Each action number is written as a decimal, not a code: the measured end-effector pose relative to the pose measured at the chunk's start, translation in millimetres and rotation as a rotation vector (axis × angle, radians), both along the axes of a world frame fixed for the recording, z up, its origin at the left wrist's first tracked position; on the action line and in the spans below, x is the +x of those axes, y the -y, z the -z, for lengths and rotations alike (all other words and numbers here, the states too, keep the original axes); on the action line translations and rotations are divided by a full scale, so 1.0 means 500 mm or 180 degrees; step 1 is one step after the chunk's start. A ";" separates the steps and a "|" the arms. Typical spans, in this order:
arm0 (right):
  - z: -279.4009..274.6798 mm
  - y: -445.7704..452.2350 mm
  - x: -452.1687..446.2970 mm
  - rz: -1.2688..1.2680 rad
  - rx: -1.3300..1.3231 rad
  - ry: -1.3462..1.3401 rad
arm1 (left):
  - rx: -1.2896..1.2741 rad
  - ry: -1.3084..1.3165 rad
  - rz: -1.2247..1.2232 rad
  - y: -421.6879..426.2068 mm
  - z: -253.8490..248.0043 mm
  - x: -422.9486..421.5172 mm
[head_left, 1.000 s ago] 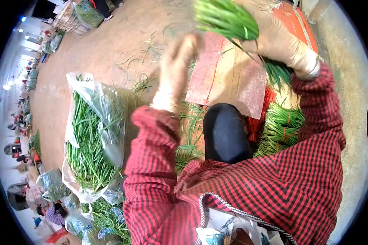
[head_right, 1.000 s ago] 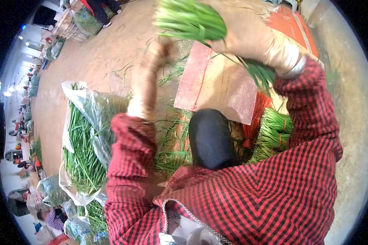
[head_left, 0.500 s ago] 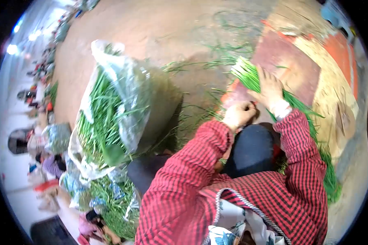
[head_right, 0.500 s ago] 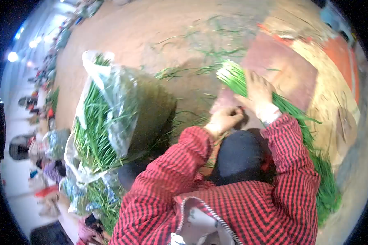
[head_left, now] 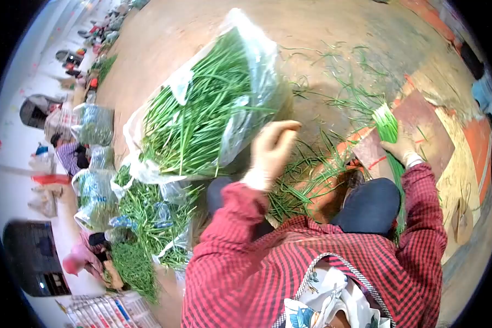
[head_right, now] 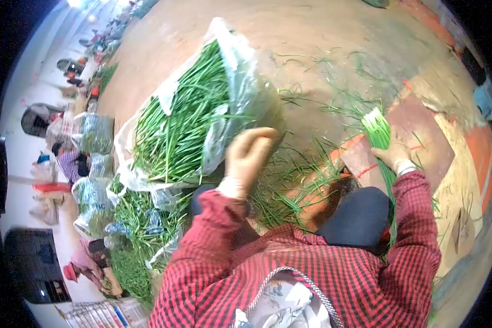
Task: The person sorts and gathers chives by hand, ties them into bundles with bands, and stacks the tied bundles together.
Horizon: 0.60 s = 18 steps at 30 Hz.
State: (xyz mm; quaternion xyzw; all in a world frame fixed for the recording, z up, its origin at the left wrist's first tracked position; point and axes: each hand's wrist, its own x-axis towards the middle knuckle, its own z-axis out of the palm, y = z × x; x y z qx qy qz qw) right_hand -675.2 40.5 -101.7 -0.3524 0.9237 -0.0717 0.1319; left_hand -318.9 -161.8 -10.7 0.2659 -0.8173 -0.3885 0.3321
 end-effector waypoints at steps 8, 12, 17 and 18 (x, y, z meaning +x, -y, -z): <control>-0.275 0.316 0.340 -0.2807 -0.2502 -0.0129 | -0.0070 -0.0620 -0.1995 0.169 -0.039 0.426; -0.292 0.484 0.599 -0.4147 -0.2268 -0.0125 | 0.0548 -0.1066 -0.1792 0.192 -0.018 0.476; -0.252 0.634 0.791 -0.4989 -0.2464 -0.0395 | 0.0869 -0.1630 -0.1466 0.287 -0.054 0.510; -0.255 0.660 0.801 -0.5149 -0.2280 -0.0453 | 0.0870 -0.1706 -0.1445 0.308 -0.057 0.521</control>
